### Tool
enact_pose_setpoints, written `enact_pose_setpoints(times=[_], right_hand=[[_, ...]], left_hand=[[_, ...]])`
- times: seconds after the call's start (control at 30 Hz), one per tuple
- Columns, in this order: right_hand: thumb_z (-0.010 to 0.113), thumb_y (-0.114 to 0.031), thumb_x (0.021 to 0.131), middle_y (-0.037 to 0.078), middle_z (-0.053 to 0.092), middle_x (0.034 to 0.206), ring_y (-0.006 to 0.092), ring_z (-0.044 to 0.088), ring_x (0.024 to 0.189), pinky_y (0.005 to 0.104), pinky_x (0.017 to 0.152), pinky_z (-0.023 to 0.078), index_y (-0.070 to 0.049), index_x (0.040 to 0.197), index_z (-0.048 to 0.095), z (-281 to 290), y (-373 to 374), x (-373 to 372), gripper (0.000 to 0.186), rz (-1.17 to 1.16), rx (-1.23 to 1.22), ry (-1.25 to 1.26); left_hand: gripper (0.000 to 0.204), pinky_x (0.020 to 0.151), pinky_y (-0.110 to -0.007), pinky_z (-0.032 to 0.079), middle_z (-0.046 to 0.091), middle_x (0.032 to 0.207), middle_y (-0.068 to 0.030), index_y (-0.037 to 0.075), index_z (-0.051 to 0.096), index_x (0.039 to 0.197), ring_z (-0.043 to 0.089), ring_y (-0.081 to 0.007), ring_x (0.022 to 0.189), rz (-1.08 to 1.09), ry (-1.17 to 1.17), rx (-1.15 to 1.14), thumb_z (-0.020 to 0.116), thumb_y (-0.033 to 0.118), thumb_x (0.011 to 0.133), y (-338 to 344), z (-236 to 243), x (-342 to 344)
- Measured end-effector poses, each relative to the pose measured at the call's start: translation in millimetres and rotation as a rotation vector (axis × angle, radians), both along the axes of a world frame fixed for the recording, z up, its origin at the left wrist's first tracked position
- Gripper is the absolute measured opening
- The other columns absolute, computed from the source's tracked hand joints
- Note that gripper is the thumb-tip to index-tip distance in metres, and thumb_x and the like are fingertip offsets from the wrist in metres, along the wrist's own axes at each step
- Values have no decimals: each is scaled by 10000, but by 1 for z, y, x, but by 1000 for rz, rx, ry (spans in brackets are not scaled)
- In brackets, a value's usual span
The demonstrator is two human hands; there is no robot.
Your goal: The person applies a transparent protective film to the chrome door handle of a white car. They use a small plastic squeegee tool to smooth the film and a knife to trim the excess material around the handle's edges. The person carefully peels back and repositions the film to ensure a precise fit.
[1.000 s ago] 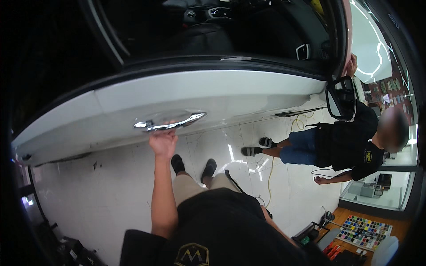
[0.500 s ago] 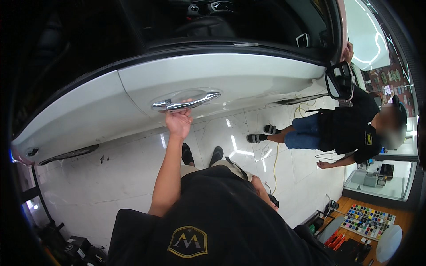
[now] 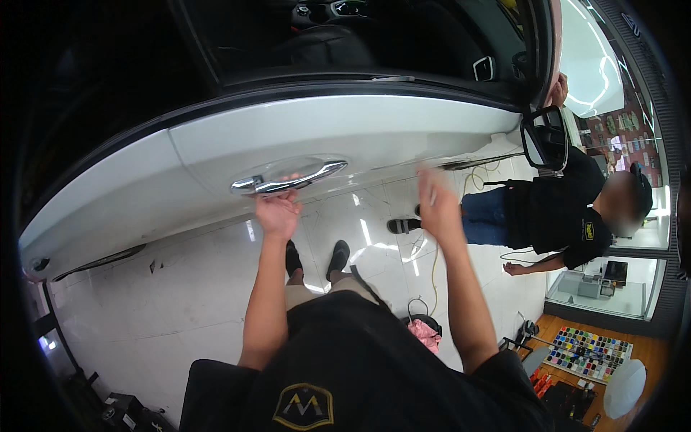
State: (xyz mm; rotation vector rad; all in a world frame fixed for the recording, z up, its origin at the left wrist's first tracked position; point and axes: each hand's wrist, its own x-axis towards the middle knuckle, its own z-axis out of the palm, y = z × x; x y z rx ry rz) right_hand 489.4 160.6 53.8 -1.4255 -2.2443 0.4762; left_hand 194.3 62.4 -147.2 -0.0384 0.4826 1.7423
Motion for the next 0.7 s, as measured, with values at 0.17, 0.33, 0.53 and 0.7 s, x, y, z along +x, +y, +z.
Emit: enact_pose_setpoints(times=[0.17, 0.33, 0.53, 0.7], right_hand=[[651, 28, 899, 126, 690, 1221, 329, 630, 1104, 401, 959, 519, -72, 1215, 712, 70, 144, -67, 337, 322, 566, 67], [716, 5, 862, 69, 720, 1068, 278, 661, 992, 359, 855, 553, -59, 1055, 768, 59, 188, -73, 209, 493, 579, -81], [719, -5, 883, 93, 704, 992, 266, 671, 867, 313, 730, 531, -63, 1050, 703, 61, 189, -73, 178, 576, 711, -73], [655, 56, 892, 119, 675, 873, 210, 626, 670, 277, 659, 518, -16, 1140, 689, 44, 65, -56, 260, 353, 99, 231]], left_hand=[[588, 578, -315, 445, 731, 1270, -93, 130, 716, 1154, 683, -201, 1079, -16, -4, 40, 410, 611, 1009, 13, 9, 15], [582, 566, -319, 456, 728, 1269, -119, 113, 717, 1156, 673, -251, 1144, -1, -11, 125, 379, 568, 1029, 9, -1, 9], [562, 546, -335, 469, 727, 1266, -135, 90, 716, 1175, 627, -328, 1279, 14, 41, 153, 357, 500, 1039, 5, -4, 8], [548, 539, -355, 487, 731, 1255, -143, 75, 720, 1178, 611, -371, 1302, -30, 48, 192, 357, 463, 1040, 11, 0, 17]])
